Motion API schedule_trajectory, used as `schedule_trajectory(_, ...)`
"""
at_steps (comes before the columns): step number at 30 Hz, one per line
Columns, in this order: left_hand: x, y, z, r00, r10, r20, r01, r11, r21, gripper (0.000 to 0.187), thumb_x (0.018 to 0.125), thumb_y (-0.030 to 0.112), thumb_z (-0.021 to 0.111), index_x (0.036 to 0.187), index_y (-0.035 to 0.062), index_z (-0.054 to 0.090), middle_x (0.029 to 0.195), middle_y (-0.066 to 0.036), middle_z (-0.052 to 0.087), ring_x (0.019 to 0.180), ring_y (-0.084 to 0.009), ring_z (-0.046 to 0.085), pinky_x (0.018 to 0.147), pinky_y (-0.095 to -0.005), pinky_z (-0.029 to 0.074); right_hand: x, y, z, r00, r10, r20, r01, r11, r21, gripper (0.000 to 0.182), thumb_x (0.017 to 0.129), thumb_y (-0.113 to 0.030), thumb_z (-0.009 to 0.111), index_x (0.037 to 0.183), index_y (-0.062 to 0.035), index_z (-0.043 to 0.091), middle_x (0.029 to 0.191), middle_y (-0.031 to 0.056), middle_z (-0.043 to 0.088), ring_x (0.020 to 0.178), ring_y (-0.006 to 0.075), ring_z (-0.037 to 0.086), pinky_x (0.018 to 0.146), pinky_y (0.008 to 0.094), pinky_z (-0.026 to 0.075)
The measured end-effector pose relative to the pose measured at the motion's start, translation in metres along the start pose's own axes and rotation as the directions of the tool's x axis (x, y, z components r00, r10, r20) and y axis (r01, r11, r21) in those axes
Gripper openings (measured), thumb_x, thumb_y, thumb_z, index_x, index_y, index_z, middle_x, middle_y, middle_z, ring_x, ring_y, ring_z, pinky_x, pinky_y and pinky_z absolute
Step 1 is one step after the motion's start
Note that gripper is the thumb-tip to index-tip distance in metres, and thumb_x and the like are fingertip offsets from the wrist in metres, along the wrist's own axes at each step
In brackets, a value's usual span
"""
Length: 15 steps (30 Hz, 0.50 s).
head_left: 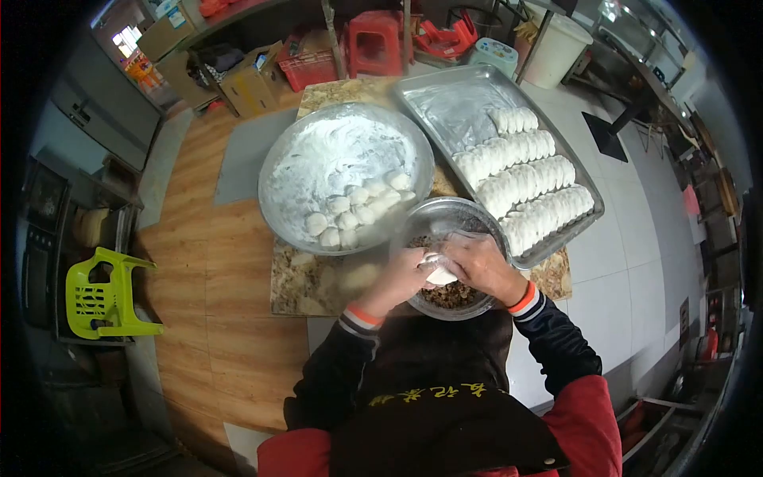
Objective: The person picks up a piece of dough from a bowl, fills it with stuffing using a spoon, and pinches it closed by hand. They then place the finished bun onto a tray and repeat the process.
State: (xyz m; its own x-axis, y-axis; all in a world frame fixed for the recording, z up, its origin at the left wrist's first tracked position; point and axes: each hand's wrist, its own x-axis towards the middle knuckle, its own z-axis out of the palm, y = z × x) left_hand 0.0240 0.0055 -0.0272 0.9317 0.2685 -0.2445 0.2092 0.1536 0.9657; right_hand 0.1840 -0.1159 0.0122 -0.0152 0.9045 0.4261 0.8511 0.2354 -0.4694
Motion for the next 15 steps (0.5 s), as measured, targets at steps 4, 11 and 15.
schedule_trajectory(4, -0.004, 0.002, 0.010, 0.982, 0.121, -0.144, -0.155, 0.953, -0.259, 0.028, 0.102, 0.017, 0.056, 0.120, -0.0033, 0.062, 0.111, -0.007, 0.065, 0.100, -0.0137, 0.064, 0.083, -0.0294, 0.057, -0.004, 0.002, 0.003, 0.935, 0.352, -0.053, -0.312, 0.881, 0.355, 0.019, 0.089, -0.010, 0.065, 0.107, -0.0025, 0.065, 0.098, 0.0164, 0.068, 0.091, 0.0373, 0.066, 0.077, 0.0417, 0.054)
schedule_trajectory(11, -0.014, 0.030, -0.010, 0.894, 0.223, -0.388, -0.401, 0.782, -0.477, 0.041, 0.102, 0.029, 0.057, 0.128, -0.0018, 0.055, 0.128, -0.017, 0.060, 0.120, -0.0291, 0.059, 0.105, -0.0422, 0.047, -0.049, 0.025, -0.014, 0.930, 0.368, -0.003, -0.363, 0.915, -0.173, 0.014, 0.089, -0.018, 0.068, 0.096, -0.0059, 0.069, 0.091, 0.0149, 0.068, 0.088, 0.0349, 0.067, 0.078, 0.0445, 0.052)
schedule_trajectory(15, -0.011, 0.034, -0.014, 0.892, 0.184, -0.413, -0.416, 0.690, -0.593, 0.037, 0.101, 0.023, 0.058, 0.127, -0.0028, 0.056, 0.127, -0.017, 0.060, 0.120, -0.0304, 0.059, 0.107, -0.0449, 0.046, -0.067, 0.022, -0.014, 0.953, 0.285, 0.105, -0.242, 0.922, -0.304, 0.012, 0.084, -0.015, 0.068, 0.093, -0.0085, 0.069, 0.087, 0.0136, 0.067, 0.083, 0.0341, 0.066, 0.074, 0.0453, 0.051)
